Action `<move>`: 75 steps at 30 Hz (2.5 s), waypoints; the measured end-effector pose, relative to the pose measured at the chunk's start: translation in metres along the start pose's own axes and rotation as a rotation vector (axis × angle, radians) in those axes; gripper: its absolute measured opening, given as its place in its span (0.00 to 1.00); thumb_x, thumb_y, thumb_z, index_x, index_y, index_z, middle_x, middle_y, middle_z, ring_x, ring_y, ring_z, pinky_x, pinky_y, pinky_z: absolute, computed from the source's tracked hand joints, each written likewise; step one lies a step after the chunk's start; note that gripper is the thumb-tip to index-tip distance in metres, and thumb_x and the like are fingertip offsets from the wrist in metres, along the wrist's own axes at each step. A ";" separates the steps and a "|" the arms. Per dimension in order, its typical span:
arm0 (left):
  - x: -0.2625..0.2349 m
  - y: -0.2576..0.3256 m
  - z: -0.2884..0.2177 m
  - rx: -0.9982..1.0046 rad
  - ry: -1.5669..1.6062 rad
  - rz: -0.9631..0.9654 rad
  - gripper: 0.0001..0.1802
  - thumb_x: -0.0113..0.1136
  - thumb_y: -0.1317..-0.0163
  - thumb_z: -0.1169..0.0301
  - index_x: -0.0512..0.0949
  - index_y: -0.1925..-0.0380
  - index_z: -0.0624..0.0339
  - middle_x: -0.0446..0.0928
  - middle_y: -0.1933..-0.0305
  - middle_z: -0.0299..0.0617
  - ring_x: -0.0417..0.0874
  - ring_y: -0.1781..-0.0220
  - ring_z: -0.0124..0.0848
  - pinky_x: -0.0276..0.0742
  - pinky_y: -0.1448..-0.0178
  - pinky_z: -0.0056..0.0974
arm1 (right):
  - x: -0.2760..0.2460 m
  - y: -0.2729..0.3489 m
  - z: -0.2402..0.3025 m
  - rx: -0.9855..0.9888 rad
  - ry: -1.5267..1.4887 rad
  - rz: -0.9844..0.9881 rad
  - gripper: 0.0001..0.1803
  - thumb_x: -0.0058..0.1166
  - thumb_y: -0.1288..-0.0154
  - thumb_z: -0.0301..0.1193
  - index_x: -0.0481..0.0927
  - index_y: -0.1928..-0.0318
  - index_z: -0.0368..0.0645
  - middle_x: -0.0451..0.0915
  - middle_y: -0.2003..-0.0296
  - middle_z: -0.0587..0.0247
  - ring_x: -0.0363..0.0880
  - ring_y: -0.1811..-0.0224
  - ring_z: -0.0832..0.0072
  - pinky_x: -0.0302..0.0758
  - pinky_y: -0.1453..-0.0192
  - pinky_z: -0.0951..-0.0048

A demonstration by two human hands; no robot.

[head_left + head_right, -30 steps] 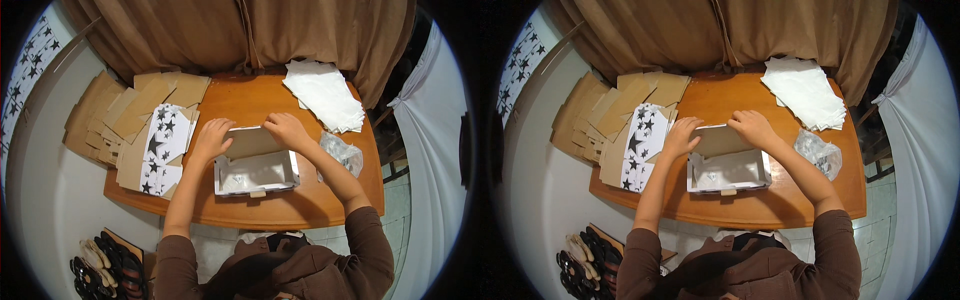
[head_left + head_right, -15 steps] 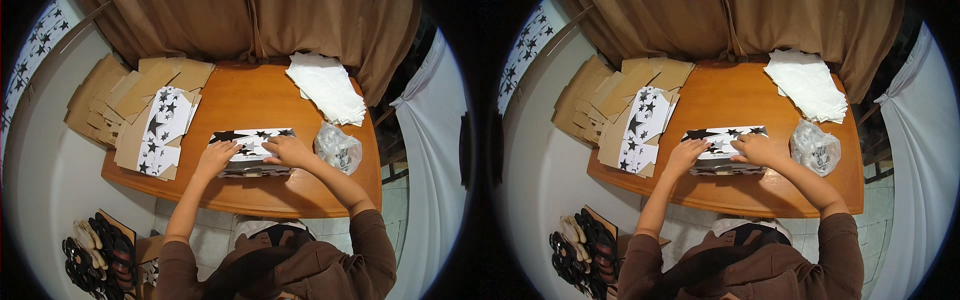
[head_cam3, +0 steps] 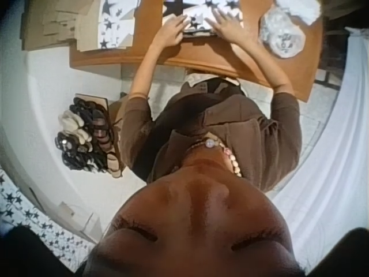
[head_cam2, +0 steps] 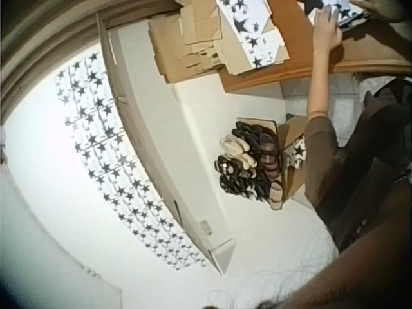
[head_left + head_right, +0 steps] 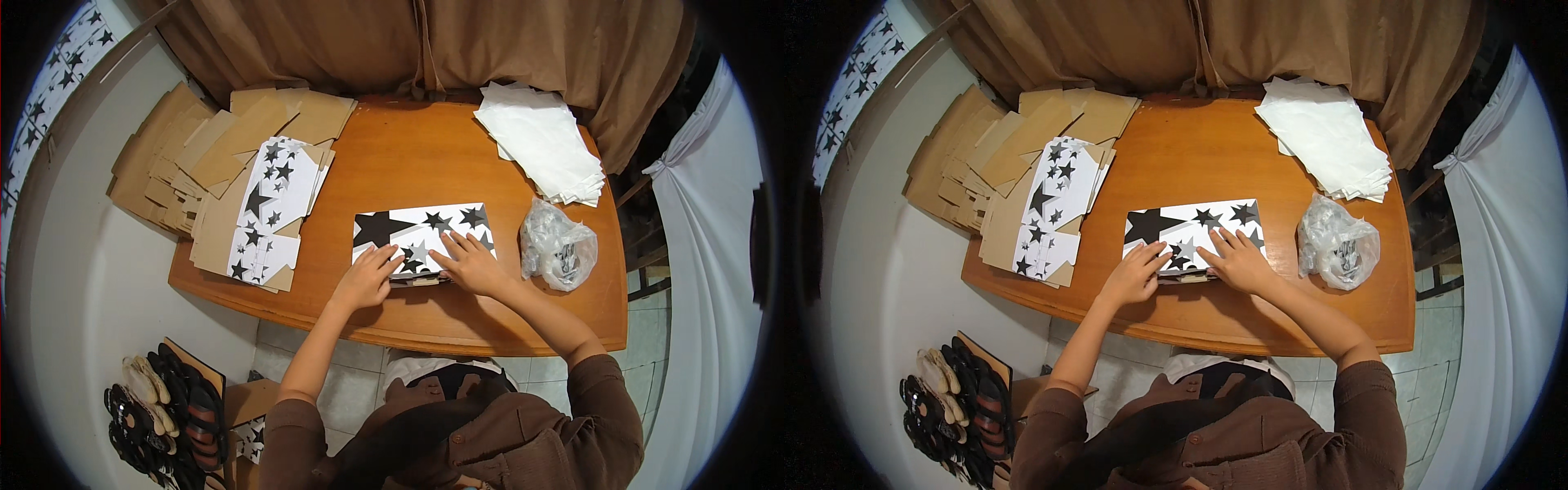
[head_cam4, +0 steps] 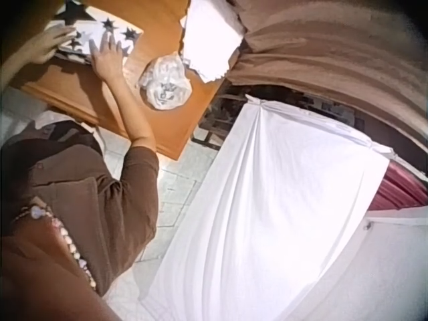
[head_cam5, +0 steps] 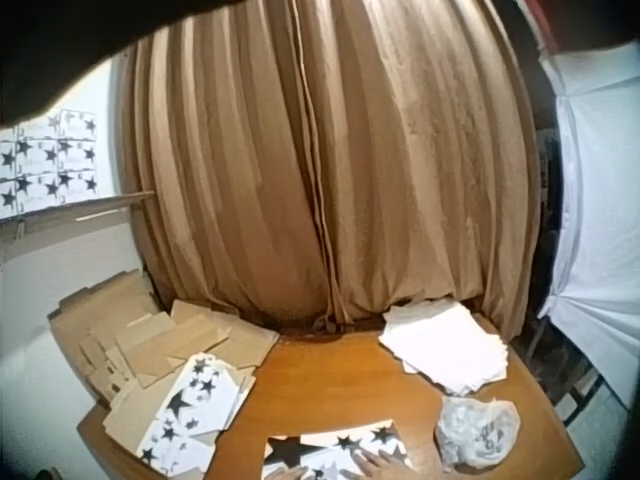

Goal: Fold a cardboard shoebox and prepare it with tissue paper.

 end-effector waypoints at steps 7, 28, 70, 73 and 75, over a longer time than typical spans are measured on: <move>0.000 0.000 0.005 -0.010 0.052 -0.043 0.19 0.55 0.43 0.68 0.72 0.50 0.57 0.69 0.45 0.49 0.68 0.41 0.43 0.62 0.36 0.49 | 0.000 0.000 0.000 0.023 -0.004 -0.011 0.25 0.52 0.40 0.41 0.69 0.42 0.53 0.67 0.43 0.47 0.63 0.38 0.54 0.61 0.39 0.50; 0.004 0.013 -0.011 0.011 0.016 -0.236 0.14 0.60 0.48 0.74 0.75 0.60 0.61 0.73 0.54 0.46 0.74 0.50 0.43 0.69 0.43 0.47 | -0.007 0.018 0.002 -0.020 -0.161 -0.135 0.12 0.56 0.47 0.32 0.70 0.65 0.41 0.71 0.50 0.54 0.69 0.44 0.61 0.65 0.39 0.59; 0.030 0.012 -0.036 -0.128 -0.009 -0.313 0.10 0.63 0.50 0.66 0.79 0.66 0.52 0.71 0.55 0.39 0.70 0.47 0.41 0.57 0.38 0.55 | 0.006 0.025 0.015 0.175 -0.176 -0.226 0.13 0.58 0.49 0.35 0.75 0.62 0.53 0.73 0.54 0.63 0.68 0.45 0.65 0.54 0.37 0.42; 0.036 0.012 -0.033 -0.182 -0.019 -0.351 0.09 0.63 0.51 0.66 0.79 0.69 0.53 0.71 0.56 0.39 0.70 0.47 0.39 0.55 0.37 0.54 | 0.009 0.025 0.027 0.070 -0.093 -0.242 0.12 0.56 0.49 0.36 0.75 0.62 0.55 0.73 0.55 0.62 0.69 0.46 0.66 0.54 0.38 0.41; 0.038 0.012 -0.033 -0.199 -0.022 -0.371 0.08 0.63 0.50 0.66 0.79 0.70 0.54 0.71 0.55 0.39 0.70 0.47 0.39 0.55 0.37 0.54 | 0.011 0.024 0.030 0.072 -0.076 -0.252 0.11 0.55 0.49 0.36 0.75 0.62 0.55 0.73 0.55 0.62 0.69 0.47 0.66 0.56 0.38 0.43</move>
Point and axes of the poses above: each hand's wrist, its own y-axis away from the middle knuckle, its own x-axis out of the palm, z = x × y, the point moved 8 cm from there along -y, towards the middle knuckle
